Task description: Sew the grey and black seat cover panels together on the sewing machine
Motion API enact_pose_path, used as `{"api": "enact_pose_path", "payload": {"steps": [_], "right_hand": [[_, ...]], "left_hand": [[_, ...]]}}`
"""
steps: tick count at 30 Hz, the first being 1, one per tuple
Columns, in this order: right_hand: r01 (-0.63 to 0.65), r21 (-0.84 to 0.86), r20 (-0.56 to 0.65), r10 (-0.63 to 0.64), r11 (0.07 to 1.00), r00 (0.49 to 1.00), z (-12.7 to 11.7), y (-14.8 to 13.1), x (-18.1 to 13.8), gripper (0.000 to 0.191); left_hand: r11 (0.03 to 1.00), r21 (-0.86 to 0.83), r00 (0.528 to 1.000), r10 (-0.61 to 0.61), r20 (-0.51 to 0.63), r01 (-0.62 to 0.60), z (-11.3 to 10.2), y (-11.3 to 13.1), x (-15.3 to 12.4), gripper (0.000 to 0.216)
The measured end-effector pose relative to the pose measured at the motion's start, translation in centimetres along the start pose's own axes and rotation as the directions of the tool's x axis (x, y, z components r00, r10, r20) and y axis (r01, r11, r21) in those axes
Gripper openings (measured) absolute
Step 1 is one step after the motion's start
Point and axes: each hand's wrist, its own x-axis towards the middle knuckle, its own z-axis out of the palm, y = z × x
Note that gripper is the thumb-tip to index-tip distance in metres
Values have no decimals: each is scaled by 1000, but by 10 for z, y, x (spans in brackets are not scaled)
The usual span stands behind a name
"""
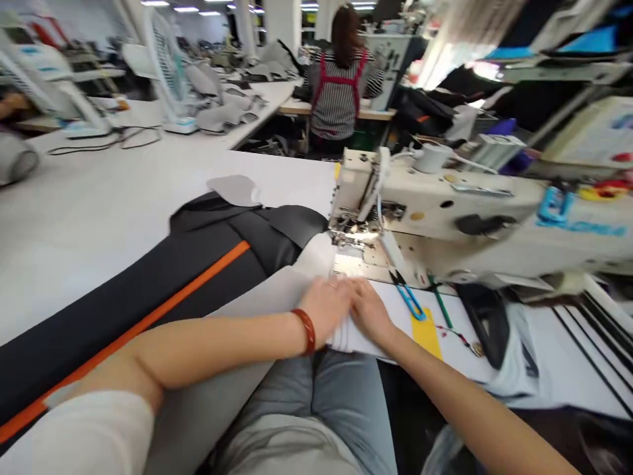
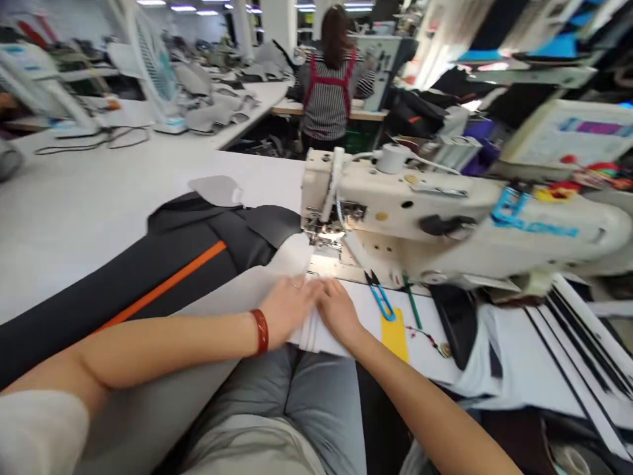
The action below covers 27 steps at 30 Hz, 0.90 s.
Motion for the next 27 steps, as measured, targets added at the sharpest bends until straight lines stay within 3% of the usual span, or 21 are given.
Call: {"api": "enact_pose_path", "payload": {"steps": [5, 8, 12, 17, 23, 27], "right_hand": [[-87, -95, 78, 94, 992, 992, 3, 7, 20, 38], [-137, -71, 105, 144, 988, 984, -1, 12, 37, 33], [-145, -95, 140, 157, 985, 978, -4, 16, 53, 42], [-132, -75, 180, 143, 988, 973, -5, 17, 62, 29], [-123, -112, 264, 149, 986, 953, -13, 15, 69, 42], [-135, -44, 232, 142, 990, 962, -10, 20, 69, 43]], "left_hand": [[992, 95, 994, -92, 56, 86, 25, -14, 13, 48], [993, 78, 993, -97, 62, 92, 27, -26, 19, 48], [965, -152, 977, -205, 64, 213, 17, -57, 31, 46], [810, -488, 939, -335, 72, 326, 10, -85, 42, 31], [676, -680, 921, -390, -4, 283, 16, -92, 50, 31], [662, -701, 922, -388, -18, 264, 19, -92, 49, 36]]}}
